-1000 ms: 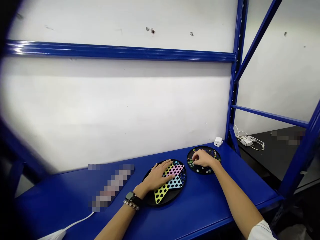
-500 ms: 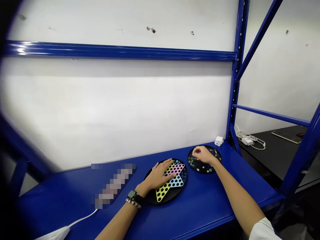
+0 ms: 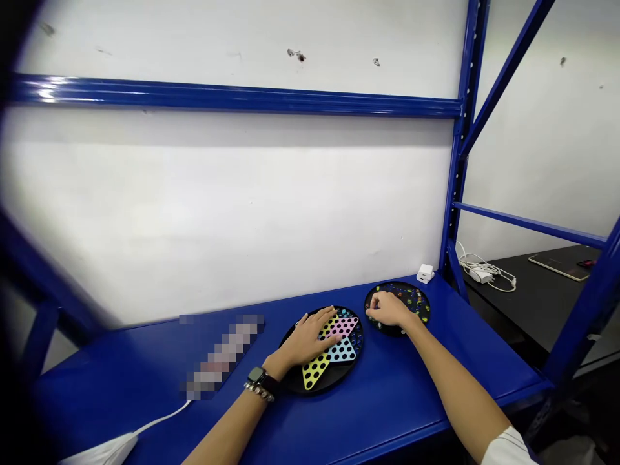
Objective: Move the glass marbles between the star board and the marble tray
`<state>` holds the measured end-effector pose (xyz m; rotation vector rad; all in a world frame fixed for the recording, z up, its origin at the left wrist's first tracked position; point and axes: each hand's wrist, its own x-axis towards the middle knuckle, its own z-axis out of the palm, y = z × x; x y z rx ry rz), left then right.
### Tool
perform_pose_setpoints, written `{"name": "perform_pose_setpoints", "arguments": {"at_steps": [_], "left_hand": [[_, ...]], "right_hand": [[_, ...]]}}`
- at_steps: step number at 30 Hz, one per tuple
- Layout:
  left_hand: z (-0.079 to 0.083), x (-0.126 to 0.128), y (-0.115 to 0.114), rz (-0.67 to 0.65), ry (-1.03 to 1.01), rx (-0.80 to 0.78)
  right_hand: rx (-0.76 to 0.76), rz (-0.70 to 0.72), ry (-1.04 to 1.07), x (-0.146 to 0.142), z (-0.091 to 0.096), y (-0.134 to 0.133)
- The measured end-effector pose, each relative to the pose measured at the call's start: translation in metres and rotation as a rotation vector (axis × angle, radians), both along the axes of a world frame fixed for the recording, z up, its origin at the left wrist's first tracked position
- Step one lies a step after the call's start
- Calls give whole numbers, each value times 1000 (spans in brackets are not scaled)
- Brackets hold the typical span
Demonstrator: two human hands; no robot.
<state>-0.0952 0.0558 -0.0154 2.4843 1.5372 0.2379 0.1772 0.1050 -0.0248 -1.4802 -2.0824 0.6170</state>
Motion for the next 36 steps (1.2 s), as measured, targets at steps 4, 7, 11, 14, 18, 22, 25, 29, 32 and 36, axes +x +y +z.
{"name": "perform_pose_setpoints", "arguments": {"at_steps": [4, 7, 11, 14, 18, 22, 25, 29, 32, 36], "left_hand": [[1, 1, -1, 4, 6, -4], [1, 1, -1, 6, 9, 6], [0, 1, -1, 6, 26, 16], [1, 1, -1, 9, 32, 11], [3, 1, -2, 9, 25, -7], [4, 0, -2, 10, 23, 6], [3, 0, -2, 9, 16, 2], [2, 0, -2, 14, 11, -6], [1, 0, -1, 12, 8, 1], [1, 0, -1, 12, 0, 8]], "right_hand": [[-11, 34, -184, -5, -2, -6], [-41, 70, -205, -2, -2, -5], [0, 94, -186, -5, -6, -4], [7, 92, -74, -9, -7, -1], [-98, 22, 460, -3, 1, 8], [-247, -94, 902, 18, 10, 19], [-271, -131, 807, 30, 10, 21], [-215, -67, 384, 29, 5, 14], [-136, -24, -77, 15, 3, 3], [-51, -29, -364, -7, 2, -11]]}}
